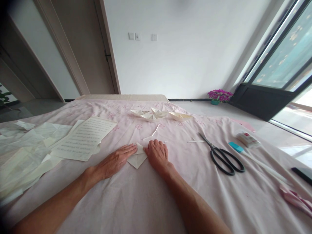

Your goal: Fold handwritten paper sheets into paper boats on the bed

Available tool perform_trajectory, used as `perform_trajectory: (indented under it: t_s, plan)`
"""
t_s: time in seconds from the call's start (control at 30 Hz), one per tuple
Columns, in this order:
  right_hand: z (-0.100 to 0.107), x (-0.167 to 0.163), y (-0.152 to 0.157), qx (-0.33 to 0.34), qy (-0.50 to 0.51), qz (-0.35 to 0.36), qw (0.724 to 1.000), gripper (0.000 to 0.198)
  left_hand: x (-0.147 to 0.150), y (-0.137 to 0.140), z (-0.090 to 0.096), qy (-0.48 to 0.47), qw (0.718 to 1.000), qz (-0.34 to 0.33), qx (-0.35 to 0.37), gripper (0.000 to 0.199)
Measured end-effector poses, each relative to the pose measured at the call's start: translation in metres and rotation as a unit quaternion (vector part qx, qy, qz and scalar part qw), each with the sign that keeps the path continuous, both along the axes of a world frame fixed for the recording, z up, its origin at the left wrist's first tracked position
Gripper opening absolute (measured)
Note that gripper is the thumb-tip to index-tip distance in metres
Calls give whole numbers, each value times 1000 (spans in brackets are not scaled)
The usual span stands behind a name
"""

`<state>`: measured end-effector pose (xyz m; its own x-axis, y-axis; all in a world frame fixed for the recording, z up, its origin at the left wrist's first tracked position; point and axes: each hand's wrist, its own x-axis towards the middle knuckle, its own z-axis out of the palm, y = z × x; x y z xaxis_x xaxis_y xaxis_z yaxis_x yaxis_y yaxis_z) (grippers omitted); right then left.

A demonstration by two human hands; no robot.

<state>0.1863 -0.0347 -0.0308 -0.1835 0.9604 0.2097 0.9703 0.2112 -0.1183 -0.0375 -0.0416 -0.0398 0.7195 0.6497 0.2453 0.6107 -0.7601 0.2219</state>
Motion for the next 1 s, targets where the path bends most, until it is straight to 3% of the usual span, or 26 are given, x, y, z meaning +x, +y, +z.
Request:
perform_trajectory:
  t_s: [0.17, 0.33, 0.57, 0.87, 1.0]
  plan:
    - [2, -6, -6, 28, -6, -17, 999, 23, 2, -11, 4, 30, 999, 22, 36, 53]
    - [1, -17, -12, 37, 16, -8, 999, 39, 4, -15, 2, 46, 997, 33, 47, 54]
    - [-3, -9, -9, 33, 4, -14, 999, 19, 2, -15, -1, 76, 996, 41, 38, 58]
    - [-2, 12, -6, 22, 4, -21, 1000, 18, -14, -33, 8, 74, 996, 31, 33, 60]
    - [-1, 22, -5, 8, 59, -14, 998, 21, -13, -27, 14, 58, 998, 32, 20, 48]
